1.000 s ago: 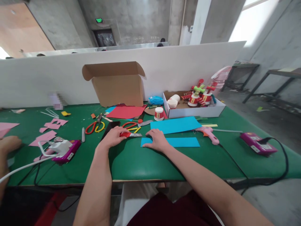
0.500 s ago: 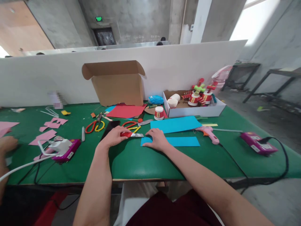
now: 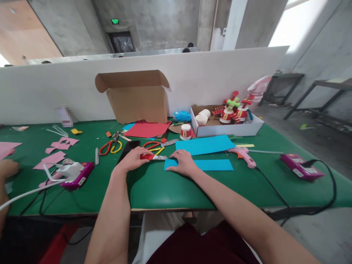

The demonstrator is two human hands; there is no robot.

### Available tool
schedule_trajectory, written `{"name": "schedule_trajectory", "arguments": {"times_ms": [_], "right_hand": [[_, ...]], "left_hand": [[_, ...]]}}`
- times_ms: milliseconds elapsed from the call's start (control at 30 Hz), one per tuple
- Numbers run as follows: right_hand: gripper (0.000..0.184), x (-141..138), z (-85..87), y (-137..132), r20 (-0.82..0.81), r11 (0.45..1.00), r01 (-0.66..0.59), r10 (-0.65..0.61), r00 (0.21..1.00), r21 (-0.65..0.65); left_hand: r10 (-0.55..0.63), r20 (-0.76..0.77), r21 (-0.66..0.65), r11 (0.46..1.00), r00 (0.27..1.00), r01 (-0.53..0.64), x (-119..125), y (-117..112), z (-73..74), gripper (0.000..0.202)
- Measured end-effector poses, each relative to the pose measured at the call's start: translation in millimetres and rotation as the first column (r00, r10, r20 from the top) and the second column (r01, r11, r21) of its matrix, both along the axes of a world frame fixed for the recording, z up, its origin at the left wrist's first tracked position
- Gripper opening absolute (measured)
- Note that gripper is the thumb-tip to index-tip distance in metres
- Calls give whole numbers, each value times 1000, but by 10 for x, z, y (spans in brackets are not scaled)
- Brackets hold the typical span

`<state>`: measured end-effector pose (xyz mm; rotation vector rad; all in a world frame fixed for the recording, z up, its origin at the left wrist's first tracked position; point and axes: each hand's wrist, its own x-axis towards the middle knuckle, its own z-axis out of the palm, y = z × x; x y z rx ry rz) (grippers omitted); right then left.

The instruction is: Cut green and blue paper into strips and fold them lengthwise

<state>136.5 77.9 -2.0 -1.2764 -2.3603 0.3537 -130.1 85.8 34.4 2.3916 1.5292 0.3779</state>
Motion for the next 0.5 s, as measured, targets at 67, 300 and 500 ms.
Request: {"name": "schedule_trajectory", "arguments": {"times_ms": [67,300,500], "right_hand": [[53,-2,14,-7,2,1000,-4,4,1000,-10],[38,19,54,-24,-25,998,-67,66,997,-19],[20,57,32,14,-31,988,-155,154,988,-13]], "left_hand": [[-14,0,-10,1000,1000,14,24,-7,12,33],[-107,-22,-49,993,994,105,108,-75,69,29],[-110,-20,5,994,994,110,90,-345,-11,32]]}}
